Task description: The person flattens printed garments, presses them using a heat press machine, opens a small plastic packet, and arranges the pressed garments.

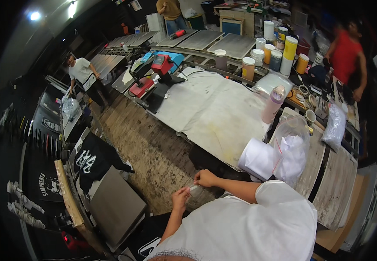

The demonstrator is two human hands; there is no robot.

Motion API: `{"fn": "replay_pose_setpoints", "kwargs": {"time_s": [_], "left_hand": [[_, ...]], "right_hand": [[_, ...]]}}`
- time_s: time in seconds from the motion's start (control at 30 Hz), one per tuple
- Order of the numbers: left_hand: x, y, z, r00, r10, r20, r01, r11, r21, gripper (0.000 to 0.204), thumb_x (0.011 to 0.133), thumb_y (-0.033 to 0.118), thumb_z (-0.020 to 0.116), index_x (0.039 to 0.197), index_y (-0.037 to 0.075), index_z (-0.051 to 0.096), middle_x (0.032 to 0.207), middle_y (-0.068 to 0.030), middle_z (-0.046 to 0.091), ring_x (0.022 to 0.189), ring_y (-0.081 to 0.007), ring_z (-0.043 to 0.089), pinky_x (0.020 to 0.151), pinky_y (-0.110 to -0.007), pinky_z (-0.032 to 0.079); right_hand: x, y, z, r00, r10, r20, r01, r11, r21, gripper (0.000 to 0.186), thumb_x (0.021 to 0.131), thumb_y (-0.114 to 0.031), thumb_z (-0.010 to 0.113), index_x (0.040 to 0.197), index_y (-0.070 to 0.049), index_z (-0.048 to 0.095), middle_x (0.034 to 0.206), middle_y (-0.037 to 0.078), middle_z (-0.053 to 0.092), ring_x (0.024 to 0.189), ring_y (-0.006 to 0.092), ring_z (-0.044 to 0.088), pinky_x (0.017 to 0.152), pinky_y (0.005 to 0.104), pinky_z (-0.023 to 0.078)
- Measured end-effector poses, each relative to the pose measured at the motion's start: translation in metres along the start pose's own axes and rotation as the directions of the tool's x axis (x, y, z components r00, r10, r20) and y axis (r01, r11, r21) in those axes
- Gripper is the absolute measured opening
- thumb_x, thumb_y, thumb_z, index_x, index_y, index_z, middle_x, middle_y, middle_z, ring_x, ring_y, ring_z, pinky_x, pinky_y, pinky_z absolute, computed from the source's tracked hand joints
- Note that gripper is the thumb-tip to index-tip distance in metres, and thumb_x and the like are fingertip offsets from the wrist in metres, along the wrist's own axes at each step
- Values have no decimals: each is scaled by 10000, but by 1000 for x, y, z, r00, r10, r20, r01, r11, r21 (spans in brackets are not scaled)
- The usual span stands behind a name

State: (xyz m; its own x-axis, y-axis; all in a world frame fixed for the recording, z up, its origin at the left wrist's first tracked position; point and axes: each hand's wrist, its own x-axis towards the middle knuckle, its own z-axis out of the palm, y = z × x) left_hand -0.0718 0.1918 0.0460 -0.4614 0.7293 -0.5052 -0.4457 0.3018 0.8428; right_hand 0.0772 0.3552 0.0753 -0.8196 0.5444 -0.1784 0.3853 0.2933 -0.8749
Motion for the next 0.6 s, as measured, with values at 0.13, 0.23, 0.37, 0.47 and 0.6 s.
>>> {"fn": "replay_pose_setpoints", "kwargs": {"time_s": [0.13, 0.23, 0.37, 0.47, 0.6], "left_hand": [[-3, 4, 3, 999, -32, -22, 31, 998, -62, 243, 849, 122, 723, 1030, -28, 661, 825, -29, 640, 717, -113, 596, 663, -236, 483], [0, 0, 0, 998, -25, -55, 20, 996, -90, 216, 839, 138, 734, 976, -24, 692, 796, 0, 639, 694, -83, 560, 656, -218, 444], [8, -6, -5, 996, 11, -83, -19, 996, -91, 190, 839, 136, 732, 948, -16, 697, 766, 6, 627, 667, -77, 536, 632, -208, 412], [12, -6, -2, 996, 48, -81, -52, 997, -51, 149, 843, 115, 719, 927, -4, 685, 758, -9, 626, 662, -93, 548, 636, -225, 435], [10, -8, 0, 992, 118, -52, -120, 992, -31, 148, 833, 126, 730, 888, -8, 700, 719, 6, 612, 645, -79, 516, 609, -217, 396]], "right_hand": [[9, -3, 3, 1000, 13, 25, -12, 999, -46, 226, 745, -247, 715, 855, -50, 719, 739, 100, 691, 666, 209, 650, 656, 343, 497], [13, -5, 4, 995, 60, 81, -63, 998, 28, 208, 764, -226, 707, 855, -39, 709, 702, 68, 675, 637, 167, 626, 631, 325, 490], [17, -5, 7, 972, 112, 208, -175, 934, 312, 202, 816, -221, 700, 864, -25, 698, 688, 25, 648, 624, 97, 582, 606, 277, 471], [10, -15, 2, 972, 75, 222, -148, 930, 336, 194, 832, -211, 695, 867, -20, 699, 684, 21, 642, 611, 87, 565, 593, 265, 462], [4, -20, 6, 973, 77, 219, -147, 936, 321, 184, 859, -208, 689, 866, -23, 682, 702, 9, 628, 612, 73, 545, 597, 256, 458]]}}
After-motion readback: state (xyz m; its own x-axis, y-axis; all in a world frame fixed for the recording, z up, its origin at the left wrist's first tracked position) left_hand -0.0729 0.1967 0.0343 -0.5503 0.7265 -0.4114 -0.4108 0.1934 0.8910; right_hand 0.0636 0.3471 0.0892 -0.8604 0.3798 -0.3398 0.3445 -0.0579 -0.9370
